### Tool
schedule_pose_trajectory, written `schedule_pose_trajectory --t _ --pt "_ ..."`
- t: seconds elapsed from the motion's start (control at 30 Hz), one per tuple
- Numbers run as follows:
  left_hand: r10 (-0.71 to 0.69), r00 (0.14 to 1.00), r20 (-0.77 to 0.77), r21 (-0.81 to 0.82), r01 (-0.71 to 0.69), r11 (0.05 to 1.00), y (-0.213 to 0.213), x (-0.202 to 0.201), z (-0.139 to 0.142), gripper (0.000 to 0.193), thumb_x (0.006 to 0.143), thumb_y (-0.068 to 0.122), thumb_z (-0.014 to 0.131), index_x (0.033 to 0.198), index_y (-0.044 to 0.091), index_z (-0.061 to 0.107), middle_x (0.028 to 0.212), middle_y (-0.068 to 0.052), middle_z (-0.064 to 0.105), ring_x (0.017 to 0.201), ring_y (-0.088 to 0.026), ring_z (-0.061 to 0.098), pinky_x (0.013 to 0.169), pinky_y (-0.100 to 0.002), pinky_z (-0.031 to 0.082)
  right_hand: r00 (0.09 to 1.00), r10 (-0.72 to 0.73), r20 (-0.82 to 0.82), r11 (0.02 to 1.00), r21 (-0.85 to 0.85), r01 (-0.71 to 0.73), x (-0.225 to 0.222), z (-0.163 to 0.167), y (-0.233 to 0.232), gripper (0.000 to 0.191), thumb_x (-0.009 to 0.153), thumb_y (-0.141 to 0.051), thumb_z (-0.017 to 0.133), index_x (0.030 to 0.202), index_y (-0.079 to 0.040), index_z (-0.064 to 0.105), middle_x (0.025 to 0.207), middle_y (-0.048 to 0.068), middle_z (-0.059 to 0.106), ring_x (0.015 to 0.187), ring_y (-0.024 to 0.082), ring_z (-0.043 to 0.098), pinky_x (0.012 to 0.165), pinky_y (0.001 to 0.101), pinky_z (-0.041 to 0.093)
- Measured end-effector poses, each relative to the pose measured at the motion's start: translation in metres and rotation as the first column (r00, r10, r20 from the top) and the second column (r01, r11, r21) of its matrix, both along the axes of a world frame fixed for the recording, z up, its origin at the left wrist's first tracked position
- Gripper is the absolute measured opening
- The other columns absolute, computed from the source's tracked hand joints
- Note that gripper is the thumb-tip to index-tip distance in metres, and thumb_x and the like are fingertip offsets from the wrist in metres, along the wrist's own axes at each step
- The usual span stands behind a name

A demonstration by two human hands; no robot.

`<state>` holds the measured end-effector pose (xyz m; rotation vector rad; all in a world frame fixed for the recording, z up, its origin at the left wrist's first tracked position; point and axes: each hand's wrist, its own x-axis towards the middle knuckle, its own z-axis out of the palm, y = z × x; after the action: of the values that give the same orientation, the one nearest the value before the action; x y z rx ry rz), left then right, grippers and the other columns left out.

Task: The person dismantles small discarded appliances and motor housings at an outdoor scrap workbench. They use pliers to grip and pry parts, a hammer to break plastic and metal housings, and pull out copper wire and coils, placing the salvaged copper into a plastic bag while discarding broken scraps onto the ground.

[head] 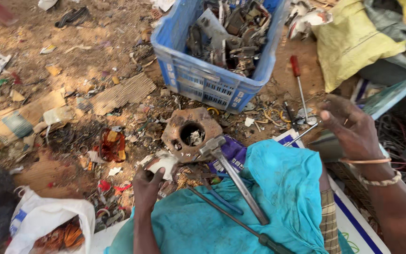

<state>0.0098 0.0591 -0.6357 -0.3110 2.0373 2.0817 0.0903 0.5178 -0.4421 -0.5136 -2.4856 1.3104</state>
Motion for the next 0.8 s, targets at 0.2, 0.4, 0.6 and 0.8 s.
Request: schedule_pose_trajectory --t 0.2,0.4,0.6,0.8 --pt "-0.078 0.995 -0.055 0.287 0.091 0.954 -0.008 0.004 -0.026 0.07 0.084 0.011 0.082 0.14 -0.004 0.042 0.097 -0.01 0.072 0.084 -0.015 0.066 0.071 -0.028 0.055 0.904 0.381 0.193 0.918 -0.198 -0.345 -0.003 -0.114 -0.151 0.054 0.089 -0.022 0.074 0.138 -0.001 0.061 0.124 0.012 0.075 0.115 0.02 0.07 0.099 0.0349 0.057" --pt "-0.235 0.967 -0.096 0.363 0.254 0.896 -0.02 0.005 -0.048 0.049 0.086 0.01 0.084 0.128 -0.001 0.061 0.1 -0.008 0.074 0.087 -0.014 0.066 0.073 -0.029 0.055 0.82 0.512 0.256 0.855 -0.24 -0.459 -0.036 -0.171 -0.24 0.056 0.095 -0.015 0.076 0.146 -0.002 0.057 0.125 0.021 0.068 0.102 0.025 0.063 0.086 0.0353 0.055" --pt "-0.252 0.934 -0.251 0.305 0.324 0.896 -0.022 0.001 -0.054 0.038 0.088 0.013 0.084 0.123 -0.001 0.075 0.111 -0.007 0.076 0.095 -0.013 0.067 0.08 -0.029 0.057 0.825 0.56 0.079 0.712 -0.555 -0.43 -0.054 -0.204 -0.257 0.042 0.097 -0.011 0.068 0.137 -0.002 0.062 0.113 0.006 0.068 0.083 0.011 0.063 0.065 0.0271 0.054" --pt "0.028 0.962 -0.271 0.288 0.054 0.956 -0.045 -0.012 -0.039 0.04 0.097 0.03 0.074 0.128 0.004 0.071 0.117 -0.005 0.076 0.106 -0.013 0.069 0.093 -0.029 0.056 0.902 0.407 0.144 0.457 -0.887 -0.064 -0.06 -0.207 -0.263 0.038 0.097 -0.027 0.063 0.129 -0.007 0.063 0.117 0.012 0.074 0.098 0.022 0.077 0.065 0.0286 0.054"
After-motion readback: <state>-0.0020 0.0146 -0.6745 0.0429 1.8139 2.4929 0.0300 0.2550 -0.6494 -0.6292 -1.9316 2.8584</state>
